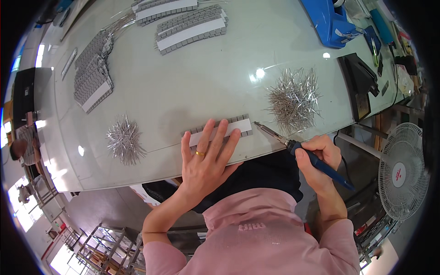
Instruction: Soldering bundles of fine silver wire onto connector strip segments on a workbench.
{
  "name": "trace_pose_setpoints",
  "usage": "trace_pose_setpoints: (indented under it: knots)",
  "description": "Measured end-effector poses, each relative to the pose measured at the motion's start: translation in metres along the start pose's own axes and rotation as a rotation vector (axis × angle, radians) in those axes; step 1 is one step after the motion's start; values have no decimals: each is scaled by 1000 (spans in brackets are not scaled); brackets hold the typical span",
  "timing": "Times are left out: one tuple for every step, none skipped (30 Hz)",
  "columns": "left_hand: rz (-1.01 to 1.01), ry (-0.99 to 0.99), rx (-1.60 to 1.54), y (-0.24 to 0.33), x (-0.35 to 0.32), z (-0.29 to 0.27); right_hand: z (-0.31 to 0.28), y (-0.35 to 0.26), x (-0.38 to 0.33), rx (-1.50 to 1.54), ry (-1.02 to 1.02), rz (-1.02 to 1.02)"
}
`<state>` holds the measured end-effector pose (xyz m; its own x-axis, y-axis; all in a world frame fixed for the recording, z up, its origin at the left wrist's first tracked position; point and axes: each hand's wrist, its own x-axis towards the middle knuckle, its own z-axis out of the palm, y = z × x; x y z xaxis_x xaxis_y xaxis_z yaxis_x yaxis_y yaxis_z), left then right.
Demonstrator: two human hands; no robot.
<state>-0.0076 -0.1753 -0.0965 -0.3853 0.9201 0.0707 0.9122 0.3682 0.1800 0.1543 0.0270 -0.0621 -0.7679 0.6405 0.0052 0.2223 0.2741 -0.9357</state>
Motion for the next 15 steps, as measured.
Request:
trace_pose_setpoints:
  knots:
    - [-2, 1, 0, 0, 0, 0, -1, 0, 1, 7, -8, 10]
    - [-1, 4, -1, 0, 1, 0, -1, -1, 1, 5, -7, 8]
    - [-1, -5, -6, 0, 1, -1, -1, -1, 2, 21, -6, 32]
    - [-1, -14, -10, 0, 2, -1, -2, -1, 2, 37, -4, 55]
    - [0, -12, -10, 0, 2, -1, -3, -2, 4, 35, -3, 53]
    - [2, -16, -11, 0, 2, -1, -4, -3, 5, -19, -53, -24]
    - [5, -20, -11, 0, 2, -1, -6, -4, 7, -73, -102, -102]
    - [6, -18, -10, -1, 1, -1, -6, -5, 9, -73, -101, -104]
    - [0, -19, -14, -1, 0, -1, -6, -7, 11, -81, -88, -88]
    - [-5, -20, -17, -2, 0, -1, -6, -7, 12, -89, -75, -71]
    - [-2, -18, -18, -2, 1, -1, -6, -8, 13, -92, -72, -71]
    - [4, -27, -16, -3, 2, -3, -6, -8, 14, -85, -76, -73]
    - [11, -36, -14, -3, 2, -3, -7, -8, 14, -79, -80, -75]
    - [11, -35, -13, -3, 3, -3, -7, -9, 15, -80, -80, -77]
    - [14, -35, -16, -3, 3, -3, -7, -10, 15, -94, -86, -80]
